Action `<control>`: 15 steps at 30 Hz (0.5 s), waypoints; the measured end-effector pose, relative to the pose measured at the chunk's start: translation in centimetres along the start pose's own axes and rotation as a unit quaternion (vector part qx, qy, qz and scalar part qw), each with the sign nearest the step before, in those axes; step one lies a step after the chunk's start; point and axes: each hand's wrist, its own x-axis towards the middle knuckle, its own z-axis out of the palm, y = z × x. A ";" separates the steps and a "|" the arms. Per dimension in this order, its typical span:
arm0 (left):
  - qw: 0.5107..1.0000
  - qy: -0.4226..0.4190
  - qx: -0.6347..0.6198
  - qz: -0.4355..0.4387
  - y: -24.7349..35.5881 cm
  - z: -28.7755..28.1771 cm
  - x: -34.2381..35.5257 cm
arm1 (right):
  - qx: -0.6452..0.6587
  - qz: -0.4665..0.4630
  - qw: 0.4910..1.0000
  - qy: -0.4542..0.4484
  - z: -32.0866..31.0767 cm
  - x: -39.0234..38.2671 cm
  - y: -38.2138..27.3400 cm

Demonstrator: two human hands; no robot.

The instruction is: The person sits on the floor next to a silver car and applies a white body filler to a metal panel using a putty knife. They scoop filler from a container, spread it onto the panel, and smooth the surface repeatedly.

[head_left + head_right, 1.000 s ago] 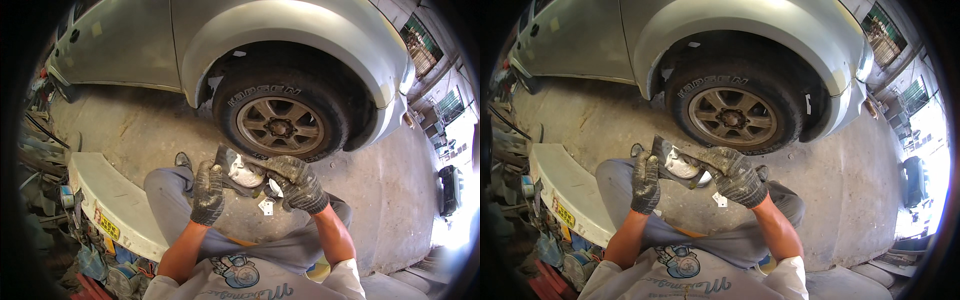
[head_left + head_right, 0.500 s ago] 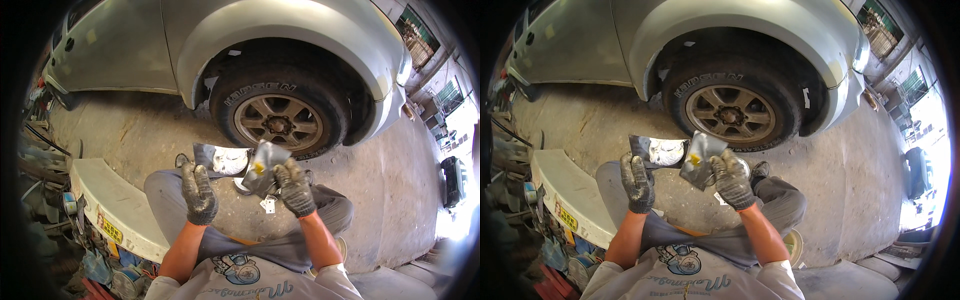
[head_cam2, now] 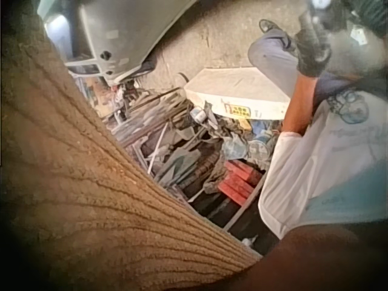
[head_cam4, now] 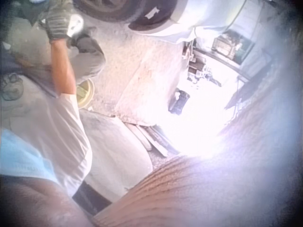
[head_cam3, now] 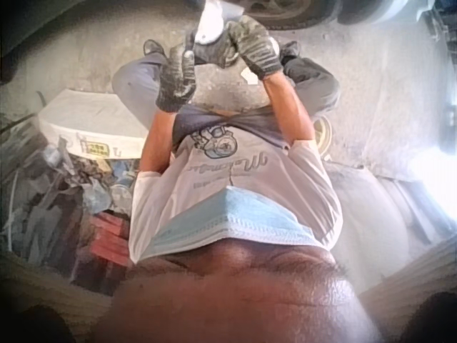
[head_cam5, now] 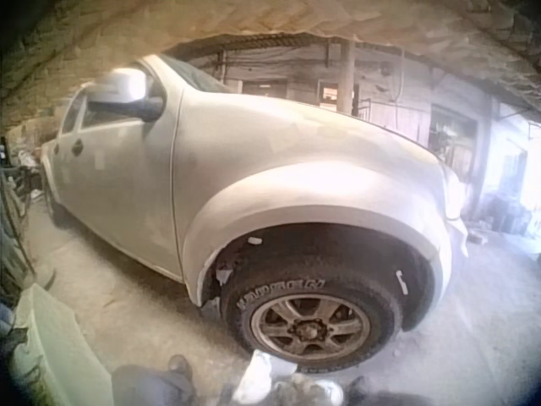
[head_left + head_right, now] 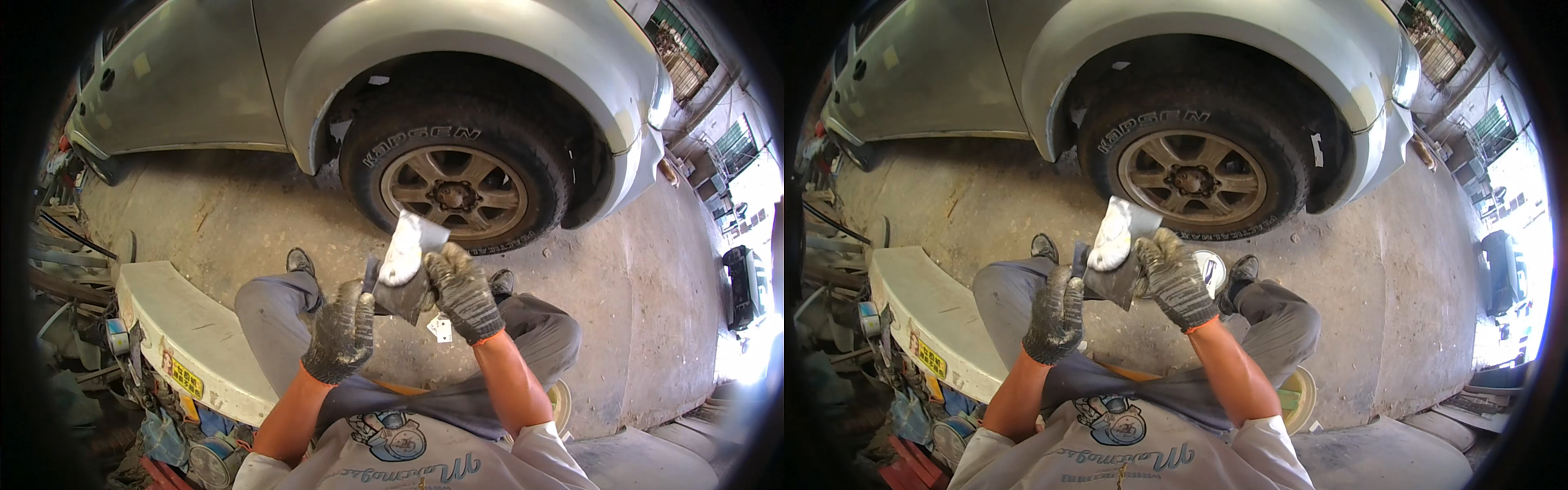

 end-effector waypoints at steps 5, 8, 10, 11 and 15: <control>0.984 0.024 -0.124 -0.129 -0.4 -1.1 0.6 | 0.045 -0.063 0.995 0.059 -2.7 1.4 -3.9; 0.947 0.005 -0.234 -0.218 -1.0 -1.2 0.8 | -0.087 -0.124 0.987 -0.049 -3.2 1.2 -4.7; 0.931 0.028 -0.266 -0.247 -1.3 -0.7 0.8 | -0.177 -0.111 0.970 -0.126 -3.4 1.0 -4.7; 0.928 0.052 -0.257 -0.267 -1.4 -0.5 0.7 | -0.200 -0.116 0.962 -0.145 -3.5 1.1 -4.6; 0.921 0.119 -0.259 -0.265 -1.7 0.5 0.9 | -0.302 -0.432 0.832 -0.173 -4.5 1.3 -5.2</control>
